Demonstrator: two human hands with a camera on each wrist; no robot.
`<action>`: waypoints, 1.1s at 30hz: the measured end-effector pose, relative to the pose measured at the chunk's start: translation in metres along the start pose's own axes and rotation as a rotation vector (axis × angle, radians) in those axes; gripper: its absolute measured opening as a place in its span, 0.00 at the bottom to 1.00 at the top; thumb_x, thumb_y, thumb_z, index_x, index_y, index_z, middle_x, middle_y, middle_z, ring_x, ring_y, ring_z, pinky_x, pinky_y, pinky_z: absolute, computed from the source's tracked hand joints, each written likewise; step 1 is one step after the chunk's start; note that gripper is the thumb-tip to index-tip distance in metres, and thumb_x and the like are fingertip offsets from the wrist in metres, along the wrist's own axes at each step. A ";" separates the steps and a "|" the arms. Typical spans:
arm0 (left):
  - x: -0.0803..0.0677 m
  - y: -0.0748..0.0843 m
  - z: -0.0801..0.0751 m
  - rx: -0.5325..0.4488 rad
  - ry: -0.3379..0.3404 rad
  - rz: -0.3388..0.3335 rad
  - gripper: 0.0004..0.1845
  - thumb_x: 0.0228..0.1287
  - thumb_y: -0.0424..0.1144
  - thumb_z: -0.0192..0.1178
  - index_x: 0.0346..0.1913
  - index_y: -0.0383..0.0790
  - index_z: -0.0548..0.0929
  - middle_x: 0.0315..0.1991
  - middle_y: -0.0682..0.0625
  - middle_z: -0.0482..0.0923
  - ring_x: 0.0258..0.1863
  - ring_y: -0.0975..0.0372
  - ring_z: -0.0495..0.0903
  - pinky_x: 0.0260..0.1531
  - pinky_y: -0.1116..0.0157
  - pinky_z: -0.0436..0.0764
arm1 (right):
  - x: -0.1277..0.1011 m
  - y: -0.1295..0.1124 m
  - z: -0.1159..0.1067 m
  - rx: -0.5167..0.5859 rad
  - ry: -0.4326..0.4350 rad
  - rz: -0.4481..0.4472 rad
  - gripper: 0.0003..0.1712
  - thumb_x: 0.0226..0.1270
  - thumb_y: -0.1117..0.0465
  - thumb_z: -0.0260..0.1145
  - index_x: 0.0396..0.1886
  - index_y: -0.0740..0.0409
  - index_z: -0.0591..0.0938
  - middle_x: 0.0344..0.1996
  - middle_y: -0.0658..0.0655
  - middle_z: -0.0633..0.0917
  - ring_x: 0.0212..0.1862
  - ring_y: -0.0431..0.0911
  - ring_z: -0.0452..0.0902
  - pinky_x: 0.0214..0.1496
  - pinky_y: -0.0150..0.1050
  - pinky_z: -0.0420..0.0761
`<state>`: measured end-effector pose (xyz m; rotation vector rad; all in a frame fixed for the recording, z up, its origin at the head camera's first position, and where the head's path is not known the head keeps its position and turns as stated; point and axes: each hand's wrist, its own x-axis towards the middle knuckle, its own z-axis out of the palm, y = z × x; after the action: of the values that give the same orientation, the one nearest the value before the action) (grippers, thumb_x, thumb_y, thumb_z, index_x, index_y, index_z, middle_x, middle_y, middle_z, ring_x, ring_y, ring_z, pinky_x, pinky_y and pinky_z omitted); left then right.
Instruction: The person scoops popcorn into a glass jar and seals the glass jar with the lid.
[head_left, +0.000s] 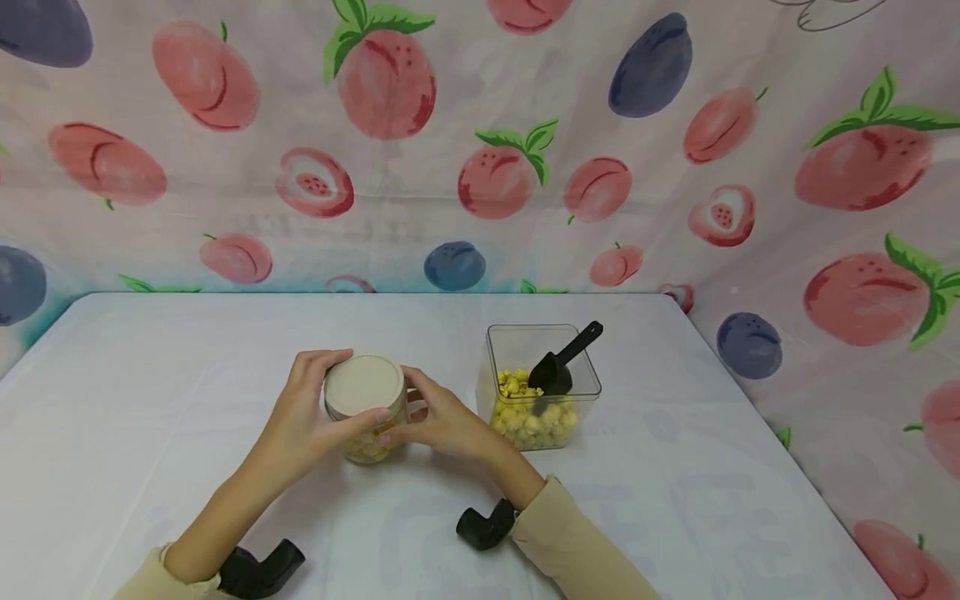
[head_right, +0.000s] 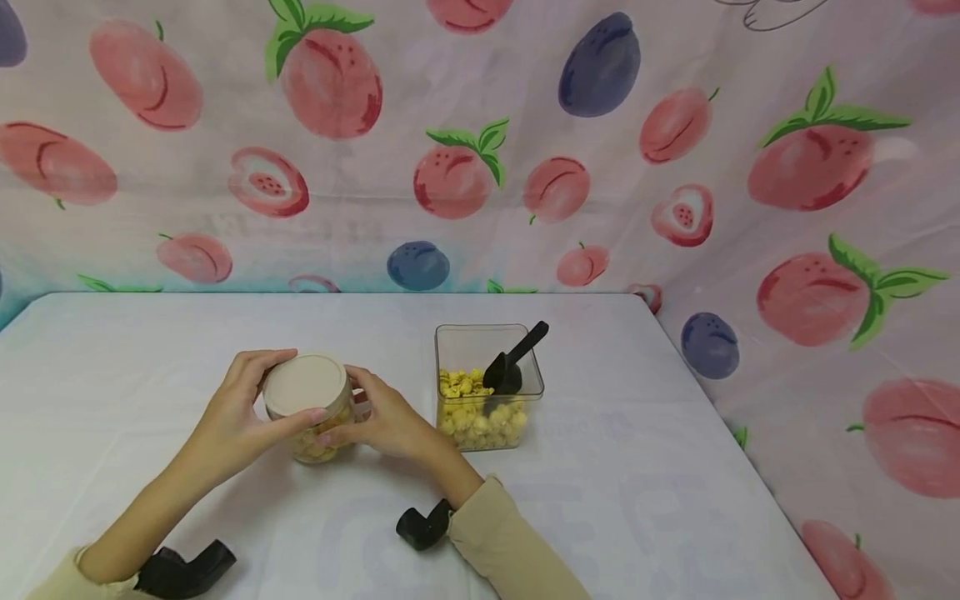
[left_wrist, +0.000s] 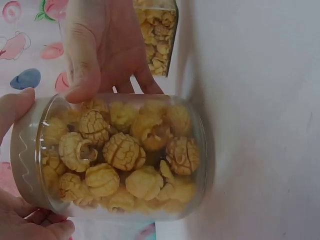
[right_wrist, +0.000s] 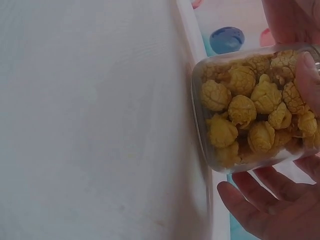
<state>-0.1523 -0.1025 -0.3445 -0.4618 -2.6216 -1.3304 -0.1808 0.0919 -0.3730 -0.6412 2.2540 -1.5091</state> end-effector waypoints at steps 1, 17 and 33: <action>0.000 0.000 0.000 -0.005 -0.001 0.004 0.40 0.48 0.46 0.72 0.61 0.32 0.66 0.57 0.40 0.62 0.55 0.47 0.69 0.52 0.44 0.73 | 0.000 0.000 0.000 -0.001 -0.001 -0.002 0.45 0.57 0.59 0.70 0.71 0.48 0.57 0.62 0.52 0.69 0.57 0.45 0.70 0.56 0.38 0.77; 0.004 -0.012 -0.002 -0.086 -0.047 0.123 0.38 0.48 0.38 0.72 0.61 0.33 0.66 0.56 0.40 0.63 0.55 0.49 0.68 0.52 0.44 0.73 | 0.001 -0.002 -0.001 -0.014 -0.004 -0.005 0.44 0.57 0.60 0.70 0.70 0.50 0.58 0.62 0.53 0.70 0.55 0.45 0.71 0.56 0.40 0.77; 0.007 -0.021 -0.006 -0.128 -0.141 0.180 0.38 0.53 0.34 0.67 0.67 0.38 0.63 0.60 0.41 0.61 0.59 0.48 0.65 0.54 0.40 0.68 | 0.003 -0.001 0.000 -0.017 0.004 0.025 0.44 0.57 0.59 0.70 0.70 0.49 0.58 0.61 0.52 0.70 0.56 0.45 0.70 0.57 0.42 0.76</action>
<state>-0.1658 -0.1175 -0.3548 -0.8185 -2.5383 -1.4598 -0.1830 0.0907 -0.3725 -0.6135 2.2719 -1.4823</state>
